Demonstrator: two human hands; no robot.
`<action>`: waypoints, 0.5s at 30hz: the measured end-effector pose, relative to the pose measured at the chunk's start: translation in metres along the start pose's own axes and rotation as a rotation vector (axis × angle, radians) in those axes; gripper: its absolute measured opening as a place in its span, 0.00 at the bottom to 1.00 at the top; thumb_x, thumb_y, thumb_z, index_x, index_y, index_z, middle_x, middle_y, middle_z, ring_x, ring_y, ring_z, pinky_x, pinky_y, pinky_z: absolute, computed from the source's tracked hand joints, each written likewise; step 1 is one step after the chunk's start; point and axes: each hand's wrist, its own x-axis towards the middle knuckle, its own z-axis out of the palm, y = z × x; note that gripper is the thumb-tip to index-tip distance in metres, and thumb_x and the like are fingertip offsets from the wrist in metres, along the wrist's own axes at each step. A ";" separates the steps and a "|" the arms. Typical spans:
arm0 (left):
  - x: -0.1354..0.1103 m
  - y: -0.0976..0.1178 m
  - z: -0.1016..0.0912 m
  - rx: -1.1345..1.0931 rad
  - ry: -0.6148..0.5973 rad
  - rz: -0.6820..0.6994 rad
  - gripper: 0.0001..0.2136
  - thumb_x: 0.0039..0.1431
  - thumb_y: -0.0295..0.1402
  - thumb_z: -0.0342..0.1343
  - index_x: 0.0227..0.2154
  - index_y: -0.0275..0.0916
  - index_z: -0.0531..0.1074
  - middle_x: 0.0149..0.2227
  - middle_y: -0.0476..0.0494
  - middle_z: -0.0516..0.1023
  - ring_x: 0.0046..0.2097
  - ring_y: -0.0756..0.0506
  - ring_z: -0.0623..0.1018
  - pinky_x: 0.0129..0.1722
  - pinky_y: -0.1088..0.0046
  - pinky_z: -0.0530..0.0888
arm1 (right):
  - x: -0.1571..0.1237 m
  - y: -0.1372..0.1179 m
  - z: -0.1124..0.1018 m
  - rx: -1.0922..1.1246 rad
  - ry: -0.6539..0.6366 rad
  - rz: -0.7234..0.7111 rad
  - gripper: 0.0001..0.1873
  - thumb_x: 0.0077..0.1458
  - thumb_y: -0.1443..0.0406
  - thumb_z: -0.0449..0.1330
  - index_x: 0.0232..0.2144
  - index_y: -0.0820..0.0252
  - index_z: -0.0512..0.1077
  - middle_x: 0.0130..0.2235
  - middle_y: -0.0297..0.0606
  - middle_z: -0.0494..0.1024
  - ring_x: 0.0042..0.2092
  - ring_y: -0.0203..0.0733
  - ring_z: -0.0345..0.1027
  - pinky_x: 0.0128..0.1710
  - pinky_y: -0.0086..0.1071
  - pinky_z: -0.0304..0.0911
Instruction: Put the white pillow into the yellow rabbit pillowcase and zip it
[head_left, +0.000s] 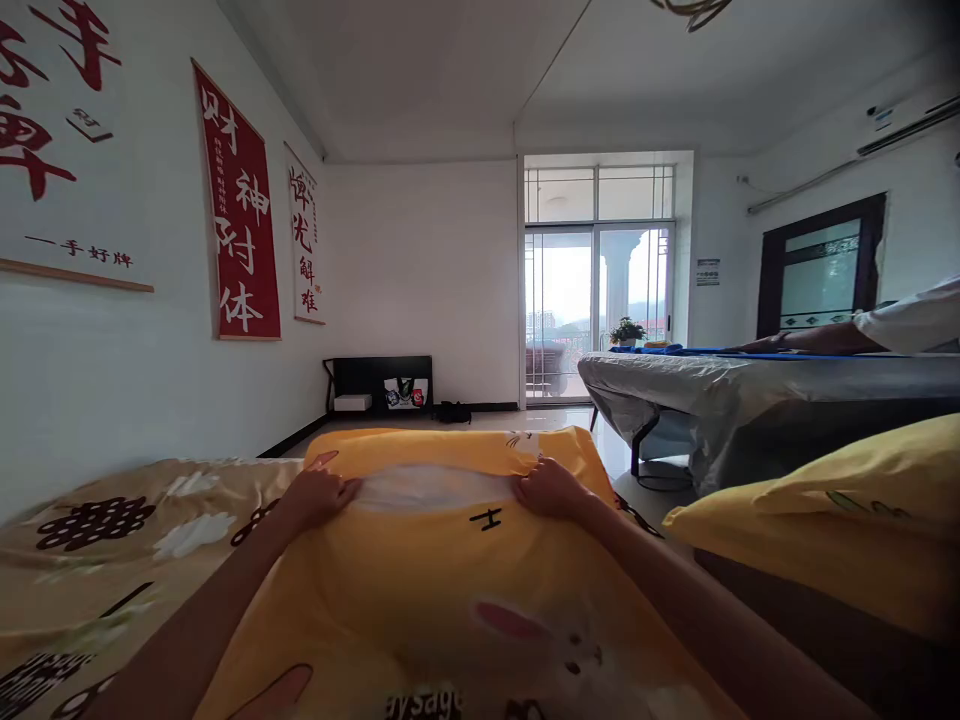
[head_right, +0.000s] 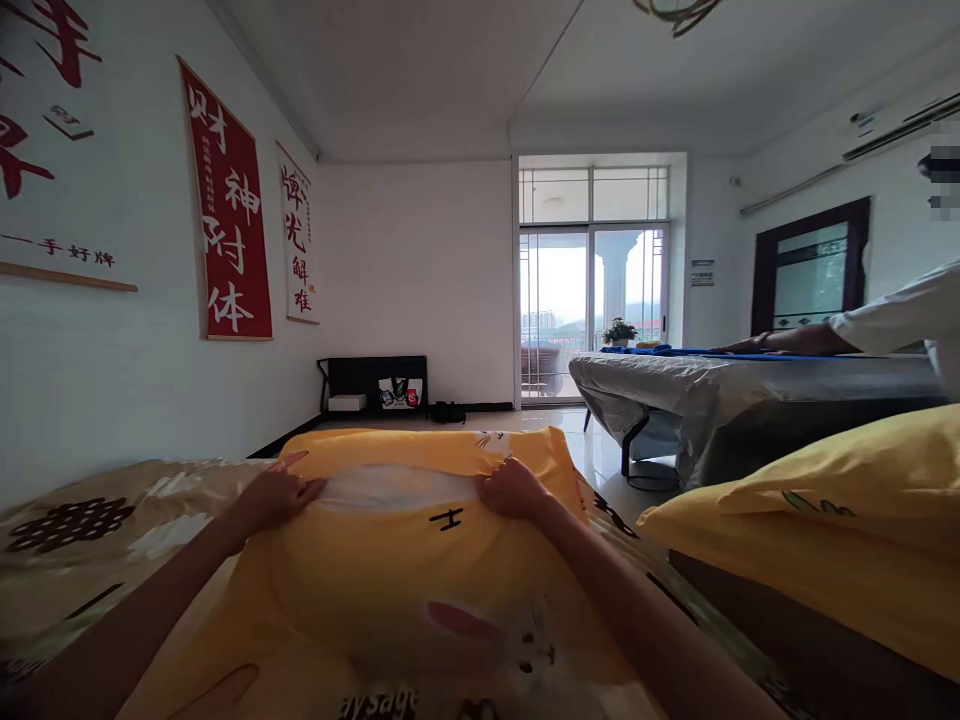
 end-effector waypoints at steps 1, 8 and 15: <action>-0.003 0.002 0.004 -0.006 -0.032 0.019 0.25 0.63 0.43 0.39 0.18 0.39 0.73 0.23 0.40 0.78 0.33 0.44 0.76 0.45 0.67 0.65 | -0.002 0.004 0.003 -0.001 -0.015 -0.013 0.21 0.62 0.59 0.50 0.25 0.60 0.77 0.28 0.43 0.80 0.33 0.43 0.72 0.37 0.33 0.55; -0.007 0.016 0.018 0.030 -0.003 -0.139 0.30 0.66 0.43 0.32 0.24 0.35 0.76 0.29 0.33 0.79 0.32 0.43 0.75 0.45 0.63 0.63 | -0.018 0.002 0.036 0.013 0.009 0.106 0.24 0.64 0.60 0.45 0.28 0.61 0.77 0.32 0.46 0.81 0.34 0.44 0.73 0.38 0.34 0.56; 0.003 0.013 0.005 -0.015 -0.029 -0.124 0.32 0.68 0.41 0.26 0.25 0.35 0.74 0.30 0.35 0.79 0.33 0.44 0.75 0.47 0.63 0.63 | -0.003 0.032 0.011 0.020 0.115 0.186 0.29 0.67 0.60 0.38 0.29 0.62 0.77 0.32 0.47 0.80 0.36 0.45 0.72 0.39 0.35 0.55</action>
